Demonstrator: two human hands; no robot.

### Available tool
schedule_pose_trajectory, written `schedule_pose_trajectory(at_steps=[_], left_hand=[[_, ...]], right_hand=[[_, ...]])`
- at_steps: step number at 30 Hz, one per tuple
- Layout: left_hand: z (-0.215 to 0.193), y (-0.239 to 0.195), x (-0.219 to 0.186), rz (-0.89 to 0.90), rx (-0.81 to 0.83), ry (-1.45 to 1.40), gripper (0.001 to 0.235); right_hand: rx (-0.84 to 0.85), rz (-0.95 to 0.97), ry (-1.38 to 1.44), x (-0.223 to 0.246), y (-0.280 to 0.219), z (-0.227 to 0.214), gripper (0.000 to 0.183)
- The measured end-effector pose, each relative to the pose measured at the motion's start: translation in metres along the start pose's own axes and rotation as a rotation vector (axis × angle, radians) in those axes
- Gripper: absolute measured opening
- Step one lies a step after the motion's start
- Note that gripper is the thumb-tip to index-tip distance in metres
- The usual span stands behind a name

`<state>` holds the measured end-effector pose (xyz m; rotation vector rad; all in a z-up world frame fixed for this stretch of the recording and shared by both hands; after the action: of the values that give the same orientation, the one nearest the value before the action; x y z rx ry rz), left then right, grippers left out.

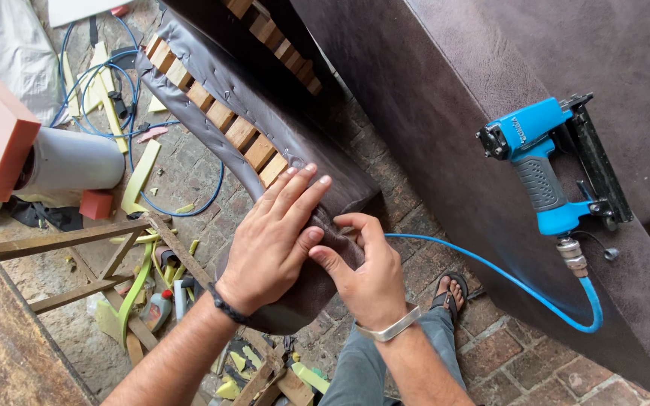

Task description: The person staples brown fabric onto a wooden chair armrest using a pneumatic staple gun, then trims excess fabric with shears. The person repeats this process on a second armrest, smoothing and cutting the material to fit the contours.

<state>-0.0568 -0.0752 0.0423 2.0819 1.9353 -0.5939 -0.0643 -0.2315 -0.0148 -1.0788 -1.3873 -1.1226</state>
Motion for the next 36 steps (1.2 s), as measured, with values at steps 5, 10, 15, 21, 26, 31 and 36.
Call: schedule_pose_trajectory(at_steps=[5, 10, 15, 21, 26, 31, 36], left_hand=[[-0.003, 0.011, 0.018, -0.068, 0.068, -0.391, 0.025], [-0.002, 0.029, 0.030, 0.089, 0.217, -0.389, 0.011], [-0.003, 0.026, 0.031, 0.065, 0.204, -0.365, 0.017], [0.005, 0.026, 0.036, -0.156, 0.133, -0.424, 0.038], [0.009, 0.025, 0.038, -0.253, 0.101, -0.386, 0.039], [0.007, -0.003, 0.004, -0.139, -0.091, -0.092, 0.054], [0.012, -0.027, -0.021, -0.196, -0.181, 0.197, 0.075]], right_hand=[[-0.017, 0.158, -0.030, 0.007, -0.005, -0.005, 0.018], [-0.052, 0.328, 0.227, -0.010, -0.016, 0.002, 0.016], [-0.081, 0.318, 0.338, -0.036, -0.025, 0.009, 0.014], [0.009, 0.039, 0.010, -0.065, -0.021, 0.009, 0.019], [0.073, -0.158, 0.073, -0.076, -0.014, 0.012, 0.021], [0.099, -0.028, 0.094, -0.080, -0.026, 0.009, 0.022], [0.149, 0.040, 0.169, -0.081, -0.026, 0.005, 0.020]])
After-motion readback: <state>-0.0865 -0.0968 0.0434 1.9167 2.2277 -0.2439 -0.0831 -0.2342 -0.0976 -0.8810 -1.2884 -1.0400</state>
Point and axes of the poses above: each hand's wrist, its own y-axis towards the middle knuckle, its own z-axis out of the palm, x = y × z, the point moved 3 cm from there along y, towards the middle knuckle, and after that the axes turned 7 degrees about -z, right-handed, at the moved point
